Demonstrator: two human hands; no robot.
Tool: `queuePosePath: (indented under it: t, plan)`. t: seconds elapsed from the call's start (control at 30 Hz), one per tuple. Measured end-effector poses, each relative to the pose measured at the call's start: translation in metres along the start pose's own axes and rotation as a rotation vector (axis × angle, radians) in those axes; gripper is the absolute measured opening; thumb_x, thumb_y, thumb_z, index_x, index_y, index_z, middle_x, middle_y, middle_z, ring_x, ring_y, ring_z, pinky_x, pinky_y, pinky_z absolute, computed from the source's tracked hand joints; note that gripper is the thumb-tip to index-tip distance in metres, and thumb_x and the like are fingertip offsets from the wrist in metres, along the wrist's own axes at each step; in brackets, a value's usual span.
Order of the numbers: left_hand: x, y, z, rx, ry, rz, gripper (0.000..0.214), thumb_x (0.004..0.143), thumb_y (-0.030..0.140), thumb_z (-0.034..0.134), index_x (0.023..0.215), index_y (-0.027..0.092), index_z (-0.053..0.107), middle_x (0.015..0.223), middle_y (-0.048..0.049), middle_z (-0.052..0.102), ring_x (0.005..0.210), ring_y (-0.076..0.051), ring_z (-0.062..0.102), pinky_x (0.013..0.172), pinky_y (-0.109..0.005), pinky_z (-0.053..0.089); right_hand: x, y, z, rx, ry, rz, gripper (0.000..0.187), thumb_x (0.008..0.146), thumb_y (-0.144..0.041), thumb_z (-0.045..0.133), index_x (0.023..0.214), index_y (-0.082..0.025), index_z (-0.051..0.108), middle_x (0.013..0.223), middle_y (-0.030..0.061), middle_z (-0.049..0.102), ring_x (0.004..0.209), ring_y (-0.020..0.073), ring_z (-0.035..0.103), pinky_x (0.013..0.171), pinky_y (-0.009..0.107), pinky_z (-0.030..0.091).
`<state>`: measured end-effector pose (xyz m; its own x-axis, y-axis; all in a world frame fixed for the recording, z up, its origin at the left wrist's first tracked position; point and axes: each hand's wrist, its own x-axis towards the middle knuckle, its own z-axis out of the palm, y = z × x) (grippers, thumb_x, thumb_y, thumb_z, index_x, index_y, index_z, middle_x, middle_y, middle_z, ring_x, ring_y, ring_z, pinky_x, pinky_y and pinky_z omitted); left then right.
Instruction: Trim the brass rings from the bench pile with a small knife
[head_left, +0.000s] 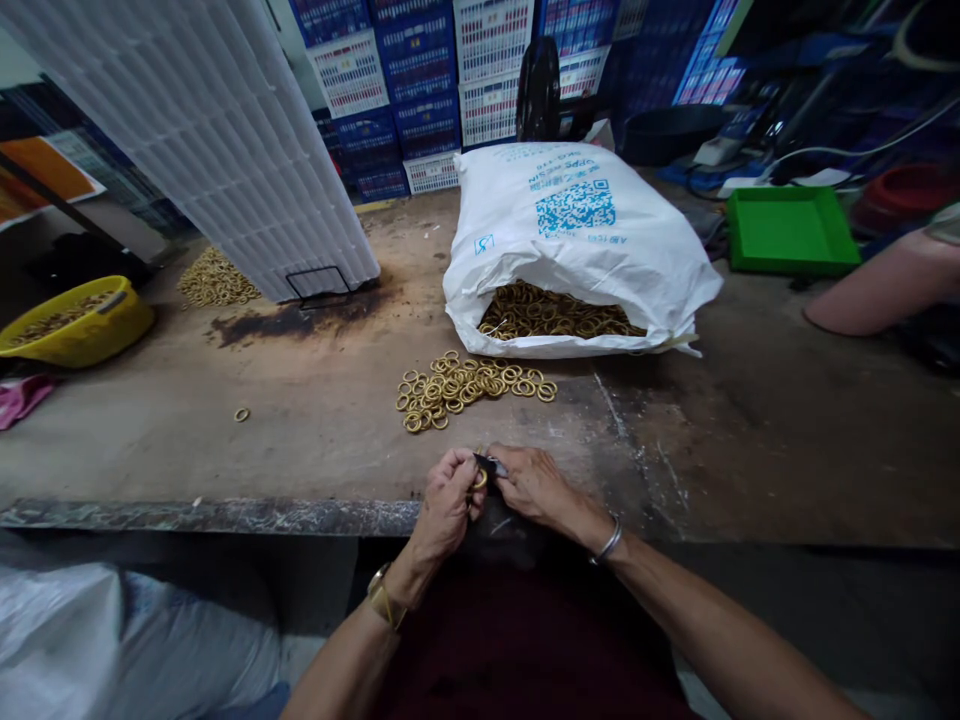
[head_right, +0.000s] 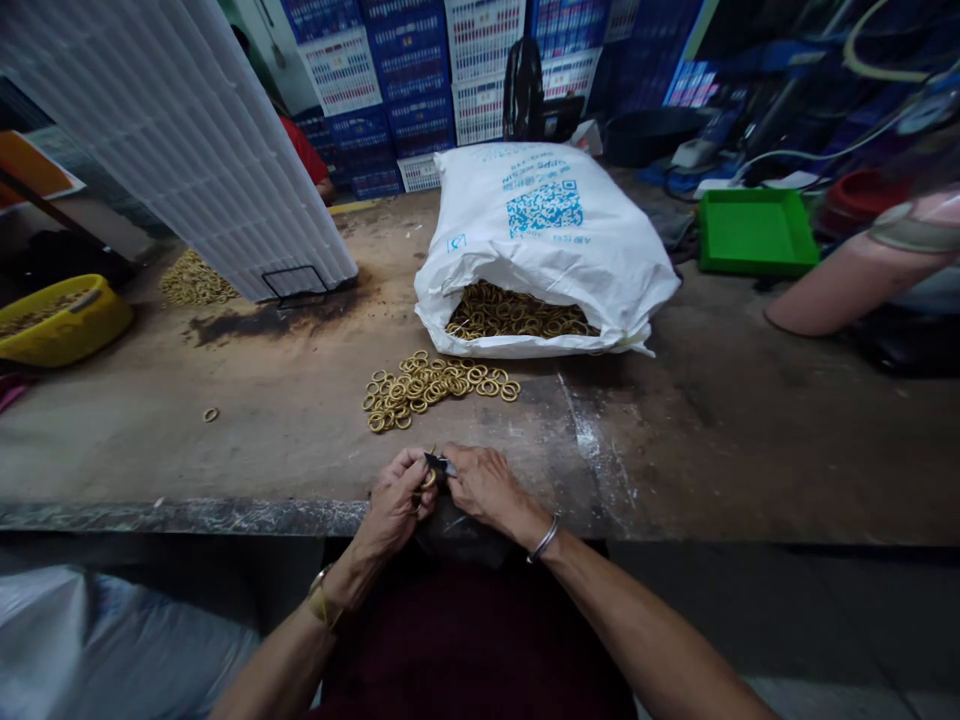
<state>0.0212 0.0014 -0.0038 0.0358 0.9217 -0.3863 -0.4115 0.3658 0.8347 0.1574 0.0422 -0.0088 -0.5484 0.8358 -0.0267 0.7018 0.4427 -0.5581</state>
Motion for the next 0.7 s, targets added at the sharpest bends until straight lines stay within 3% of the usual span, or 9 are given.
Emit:
queuePosePath:
  t: [0.13, 0.23, 0.33, 0.5, 0.7]
  plan:
    - [-0.008, 0.003, 0.001, -0.025, -0.022, -0.029, 0.034, 0.069, 0.044, 0.066, 0.076, 0.017, 0.046, 0.058, 0.007, 0.044, 0.041, -0.002, 0.038, 0.037, -0.013, 0.024, 0.004, 0.005, -0.001, -0.124, -0.054, 0.066, 0.019, 0.076, -0.016, 0.043, 0.085, -0.018, 0.059, 0.073, 0.0063, 0.065, 0.062, 0.0154, 0.055, 0.056, 0.025, 0.027]
    - [-0.022, 0.013, 0.006, -0.031, -0.122, -0.065, 0.03, 0.073, 0.041, 0.065, 0.076, 0.017, 0.047, 0.054, 0.0066, 0.043, 0.039, -0.003, 0.037, 0.036, -0.014, 0.025, 0.011, 0.019, -0.009, -0.22, -0.012, 0.178, 0.023, 0.078, -0.019, 0.043, 0.094, -0.017, 0.059, 0.076, 0.0083, 0.065, 0.066, 0.0174, 0.057, 0.057, 0.026, 0.029]
    - [-0.03, 0.022, 0.007, -0.177, -0.191, -0.109, 0.029, 0.071, 0.039, 0.067, 0.075, 0.018, 0.047, 0.054, 0.0063, 0.042, 0.038, -0.003, 0.034, 0.033, -0.014, 0.023, 0.018, 0.038, -0.022, -0.278, 0.065, 0.279, 0.024, 0.078, -0.019, 0.043, 0.096, -0.017, 0.06, 0.075, 0.0078, 0.065, 0.066, 0.0179, 0.056, 0.057, 0.026, 0.029]
    - [-0.018, 0.018, -0.002, -0.44, -0.109, -0.25, 0.025, 0.071, 0.03, 0.068, 0.074, 0.014, 0.05, 0.065, 0.0013, 0.05, 0.042, -0.001, 0.034, 0.034, -0.011, 0.023, 0.028, 0.061, -0.042, -0.264, 0.327, 0.386, 0.023, 0.084, -0.023, 0.042, 0.102, -0.017, 0.055, 0.084, 0.0079, 0.065, 0.07, 0.0177, 0.058, 0.058, 0.026, 0.03]
    - [-0.01, 0.01, -0.01, -0.474, -0.079, -0.307, 0.019, 0.07, 0.026, 0.065, 0.072, 0.012, 0.052, 0.07, -0.0029, 0.055, 0.045, -0.003, 0.041, 0.034, -0.012, 0.024, 0.035, 0.067, -0.05, -0.33, 0.264, 0.482, 0.025, 0.084, -0.032, 0.047, 0.106, -0.019, 0.052, 0.095, 0.0094, 0.063, 0.079, 0.0198, 0.059, 0.062, 0.026, 0.033]
